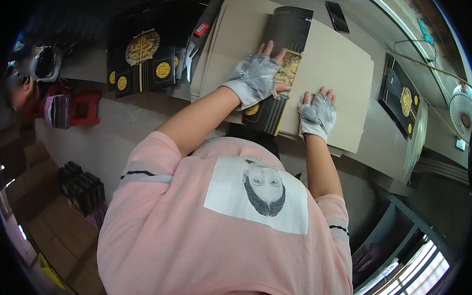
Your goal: Manually folding and assembling decorative cardboard packaging for printed products.
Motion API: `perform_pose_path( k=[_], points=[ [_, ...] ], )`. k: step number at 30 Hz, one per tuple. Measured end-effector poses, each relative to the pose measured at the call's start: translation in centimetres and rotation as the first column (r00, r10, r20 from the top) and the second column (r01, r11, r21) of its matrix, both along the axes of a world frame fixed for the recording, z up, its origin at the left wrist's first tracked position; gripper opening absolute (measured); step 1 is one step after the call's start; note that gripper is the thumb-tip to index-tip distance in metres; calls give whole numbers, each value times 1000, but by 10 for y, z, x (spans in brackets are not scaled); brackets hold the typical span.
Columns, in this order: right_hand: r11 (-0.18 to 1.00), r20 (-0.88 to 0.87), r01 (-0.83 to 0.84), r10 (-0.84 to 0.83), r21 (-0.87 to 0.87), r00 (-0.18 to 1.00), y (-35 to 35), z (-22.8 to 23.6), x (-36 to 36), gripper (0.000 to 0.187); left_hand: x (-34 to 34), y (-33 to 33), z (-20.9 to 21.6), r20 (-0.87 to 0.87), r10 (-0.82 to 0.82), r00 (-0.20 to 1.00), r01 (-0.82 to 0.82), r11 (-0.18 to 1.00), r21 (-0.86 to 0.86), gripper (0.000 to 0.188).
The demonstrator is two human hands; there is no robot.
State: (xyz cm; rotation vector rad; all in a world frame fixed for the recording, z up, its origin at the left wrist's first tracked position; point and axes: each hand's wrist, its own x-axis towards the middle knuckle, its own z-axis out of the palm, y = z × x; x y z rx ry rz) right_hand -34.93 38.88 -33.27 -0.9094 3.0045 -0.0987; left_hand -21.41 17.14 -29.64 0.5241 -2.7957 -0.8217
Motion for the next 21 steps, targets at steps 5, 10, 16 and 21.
perform_pose_path(
  k=[5, 10, 16, 21],
  points=[
    [984, 27, -44, 50, -174, 998, 8, 2, -2, 55, -20, 20, -3, 167, 60, 984, -12, 961, -276, 97],
    [972, 508, 51, 76, -231, 858, -17, 23, -6, 44, -28, 22, -22, 204, 76, 976, -1, 939, -344, 96],
    [993, 749, -111, 104, -40, 654, -34, 43, -21, 40, -30, 23, -33, 220, 96, 971, -10, 933, -359, 96],
    [989, 888, 146, -48, -22, 457, -39, 37, -17, 30, -22, 24, -38, 140, 69, 988, -3, 907, -422, 89]
  ],
)
